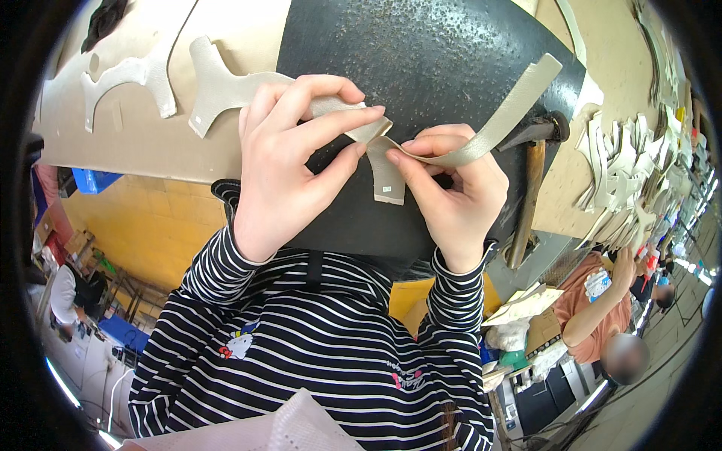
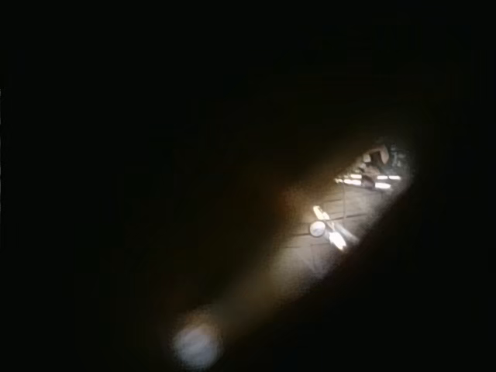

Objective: The person assembles white mask-like components at a workbench. They align and press together cut pieces, use a hammer to tap and secure joints, and handle multiple parts one at a time. Other workers are visible in the background performing similar tasks.

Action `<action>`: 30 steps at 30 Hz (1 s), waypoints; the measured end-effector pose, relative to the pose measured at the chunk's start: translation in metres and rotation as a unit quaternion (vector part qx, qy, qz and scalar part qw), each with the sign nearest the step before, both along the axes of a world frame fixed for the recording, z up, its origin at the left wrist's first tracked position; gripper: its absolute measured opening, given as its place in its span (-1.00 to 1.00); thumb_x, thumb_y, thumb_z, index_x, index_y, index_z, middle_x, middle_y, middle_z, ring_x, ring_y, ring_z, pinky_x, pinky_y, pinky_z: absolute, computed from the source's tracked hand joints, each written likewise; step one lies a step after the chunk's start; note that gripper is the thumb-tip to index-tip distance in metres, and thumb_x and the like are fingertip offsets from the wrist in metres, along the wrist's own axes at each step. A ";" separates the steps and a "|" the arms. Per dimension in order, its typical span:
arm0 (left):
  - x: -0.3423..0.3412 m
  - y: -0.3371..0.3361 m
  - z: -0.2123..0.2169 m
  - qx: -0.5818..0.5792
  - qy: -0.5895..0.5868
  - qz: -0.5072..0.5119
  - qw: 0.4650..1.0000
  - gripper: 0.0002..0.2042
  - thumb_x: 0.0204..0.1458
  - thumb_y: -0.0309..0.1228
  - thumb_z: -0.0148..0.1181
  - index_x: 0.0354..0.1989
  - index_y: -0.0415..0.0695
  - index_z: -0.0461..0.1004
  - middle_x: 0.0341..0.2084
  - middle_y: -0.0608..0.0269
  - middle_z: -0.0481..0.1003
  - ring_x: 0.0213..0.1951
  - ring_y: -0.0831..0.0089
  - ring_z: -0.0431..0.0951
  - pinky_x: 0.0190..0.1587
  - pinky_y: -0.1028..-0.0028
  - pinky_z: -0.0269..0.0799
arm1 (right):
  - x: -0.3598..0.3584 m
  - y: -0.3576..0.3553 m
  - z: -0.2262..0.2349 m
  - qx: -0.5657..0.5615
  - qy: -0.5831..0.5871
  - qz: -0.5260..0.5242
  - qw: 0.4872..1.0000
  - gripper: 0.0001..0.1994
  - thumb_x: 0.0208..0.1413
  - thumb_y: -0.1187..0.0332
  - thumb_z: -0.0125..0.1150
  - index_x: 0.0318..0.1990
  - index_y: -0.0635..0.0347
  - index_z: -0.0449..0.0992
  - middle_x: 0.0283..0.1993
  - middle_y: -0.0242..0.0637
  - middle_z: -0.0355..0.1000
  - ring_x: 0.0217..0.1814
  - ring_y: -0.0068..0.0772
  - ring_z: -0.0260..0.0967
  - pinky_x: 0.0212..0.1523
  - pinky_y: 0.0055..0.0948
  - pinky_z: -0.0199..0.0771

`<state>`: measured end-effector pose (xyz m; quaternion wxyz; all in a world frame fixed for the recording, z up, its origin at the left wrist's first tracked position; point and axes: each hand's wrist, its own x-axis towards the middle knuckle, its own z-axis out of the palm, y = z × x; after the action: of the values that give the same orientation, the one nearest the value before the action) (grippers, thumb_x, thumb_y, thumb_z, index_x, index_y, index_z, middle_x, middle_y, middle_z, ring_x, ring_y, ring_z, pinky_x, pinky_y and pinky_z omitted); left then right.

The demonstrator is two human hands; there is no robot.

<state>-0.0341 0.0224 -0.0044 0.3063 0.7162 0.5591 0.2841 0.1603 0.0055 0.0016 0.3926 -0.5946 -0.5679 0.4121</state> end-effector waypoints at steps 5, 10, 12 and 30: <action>0.000 0.000 0.001 -0.004 0.001 -0.002 1.000 -0.63 -0.14 -0.49 0.38 -0.09 0.13 0.72 -0.06 0.60 0.54 -0.16 0.45 0.36 0.04 0.38 0.23 | -0.001 0.003 -0.004 0.042 -0.081 -0.004 0.996 -0.81 -0.06 0.63 0.52 -0.29 0.25 0.66 -0.31 -0.40 0.56 -0.46 -0.79 0.31 -0.52 -0.72 0.22; 0.000 0.000 0.003 -0.010 0.005 -0.002 1.000 -0.64 -0.14 -0.48 0.38 -0.09 0.13 0.72 -0.05 0.59 0.53 -0.15 0.43 0.37 0.05 0.36 0.22 | -0.002 0.004 -0.004 0.013 -0.062 -0.024 0.998 -0.83 -0.05 0.62 0.52 -0.31 0.24 0.66 -0.32 -0.42 0.56 -0.50 -0.81 0.26 -0.52 -0.73 0.15; 0.001 0.000 0.003 -0.007 0.009 -0.004 1.000 -0.64 -0.14 -0.48 0.38 -0.10 0.13 0.72 -0.05 0.59 0.53 -0.14 0.43 0.37 0.05 0.36 0.22 | -0.002 0.004 -0.003 0.001 -0.053 -0.027 0.998 -0.84 -0.05 0.62 0.52 -0.30 0.25 0.67 -0.30 -0.40 0.56 -0.48 -0.81 0.28 -0.51 -0.73 0.18; 0.002 0.001 0.005 -0.019 0.018 -0.010 1.000 -0.66 -0.13 -0.49 0.38 -0.12 0.10 0.73 -0.06 0.60 0.52 -0.15 0.44 0.34 0.06 0.38 0.19 | -0.007 0.010 0.008 -0.115 0.010 -0.082 0.990 -0.85 0.08 0.55 0.47 -0.20 0.34 0.66 -0.33 -0.42 0.59 -0.44 -0.81 0.38 -0.45 -0.77 0.31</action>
<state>-0.0319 0.0233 0.0005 0.3122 0.7211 0.5624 0.2573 0.1535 0.0157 0.0098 0.3593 -0.6766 -0.4620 0.4468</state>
